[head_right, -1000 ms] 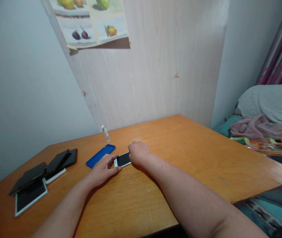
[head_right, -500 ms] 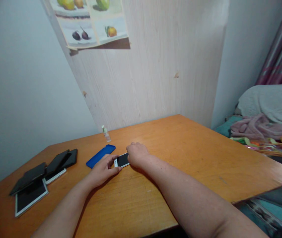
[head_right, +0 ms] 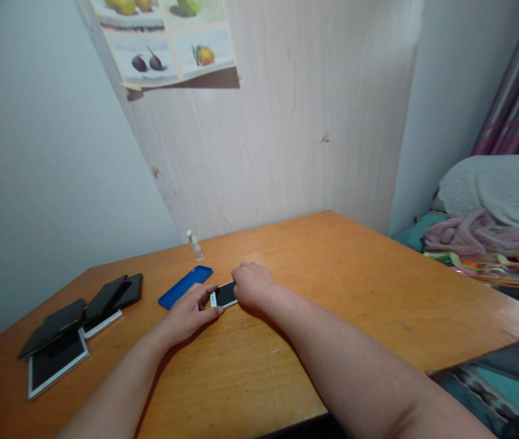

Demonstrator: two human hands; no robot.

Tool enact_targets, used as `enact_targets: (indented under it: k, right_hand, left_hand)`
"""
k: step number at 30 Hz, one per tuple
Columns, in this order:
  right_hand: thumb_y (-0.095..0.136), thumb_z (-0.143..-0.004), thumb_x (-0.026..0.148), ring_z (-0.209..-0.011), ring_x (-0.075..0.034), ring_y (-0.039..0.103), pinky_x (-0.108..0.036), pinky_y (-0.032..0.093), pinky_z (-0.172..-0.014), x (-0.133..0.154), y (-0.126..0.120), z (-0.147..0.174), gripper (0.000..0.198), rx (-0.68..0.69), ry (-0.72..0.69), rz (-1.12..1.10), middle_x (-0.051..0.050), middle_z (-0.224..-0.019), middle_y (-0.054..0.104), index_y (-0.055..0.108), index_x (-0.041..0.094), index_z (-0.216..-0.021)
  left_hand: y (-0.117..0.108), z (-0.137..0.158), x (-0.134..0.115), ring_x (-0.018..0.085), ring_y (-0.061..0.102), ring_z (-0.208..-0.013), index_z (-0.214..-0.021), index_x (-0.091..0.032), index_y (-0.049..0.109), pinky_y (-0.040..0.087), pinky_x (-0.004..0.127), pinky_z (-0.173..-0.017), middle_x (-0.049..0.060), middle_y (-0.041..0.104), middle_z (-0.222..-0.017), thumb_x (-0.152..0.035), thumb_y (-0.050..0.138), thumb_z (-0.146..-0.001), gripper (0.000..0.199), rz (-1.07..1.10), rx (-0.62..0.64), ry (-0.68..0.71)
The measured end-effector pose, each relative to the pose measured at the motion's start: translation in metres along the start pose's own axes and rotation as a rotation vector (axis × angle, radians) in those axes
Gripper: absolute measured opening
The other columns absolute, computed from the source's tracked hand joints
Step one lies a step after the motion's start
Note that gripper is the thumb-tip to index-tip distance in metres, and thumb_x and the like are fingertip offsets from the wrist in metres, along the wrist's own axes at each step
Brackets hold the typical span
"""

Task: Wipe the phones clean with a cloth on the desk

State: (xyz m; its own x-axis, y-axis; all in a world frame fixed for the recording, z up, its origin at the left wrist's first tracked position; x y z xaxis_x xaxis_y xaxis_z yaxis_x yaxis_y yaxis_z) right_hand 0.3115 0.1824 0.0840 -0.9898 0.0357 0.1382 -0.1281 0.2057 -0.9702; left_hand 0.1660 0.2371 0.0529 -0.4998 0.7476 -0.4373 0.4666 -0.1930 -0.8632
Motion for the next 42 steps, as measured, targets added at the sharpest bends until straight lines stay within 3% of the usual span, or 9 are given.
enact_targets:
  k: [42]
  right_hand:
    - [0.047,-0.089,0.023,-0.097,-0.025,0.063,-0.032,0.045,-0.077,-0.0032,-0.0009,-0.0006,0.031,0.005,0.03,0.001,-0.013,-0.109,0.068,0.072,0.02,-0.107]
  left_hand:
    - [0.0004,-0.001,-0.0026,0.025,0.058,-0.098,-0.122,-0.023,0.065,0.046,0.034,-0.081,0.006,0.061,-0.105,-0.05,0.065,-0.081,0.048,-0.005,0.008,0.01]
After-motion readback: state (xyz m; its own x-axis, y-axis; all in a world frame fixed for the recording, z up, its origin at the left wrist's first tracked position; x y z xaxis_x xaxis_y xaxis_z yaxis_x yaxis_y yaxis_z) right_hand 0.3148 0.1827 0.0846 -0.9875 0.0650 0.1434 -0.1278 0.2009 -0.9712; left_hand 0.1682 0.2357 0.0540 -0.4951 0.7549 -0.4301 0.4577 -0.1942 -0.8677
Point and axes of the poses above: each hand's wrist, its own z-axis away from the middle knuckle, its own y-axis out of the palm, x = y × z, the point moved 8 cm from there along -z, towards the middle knuckle
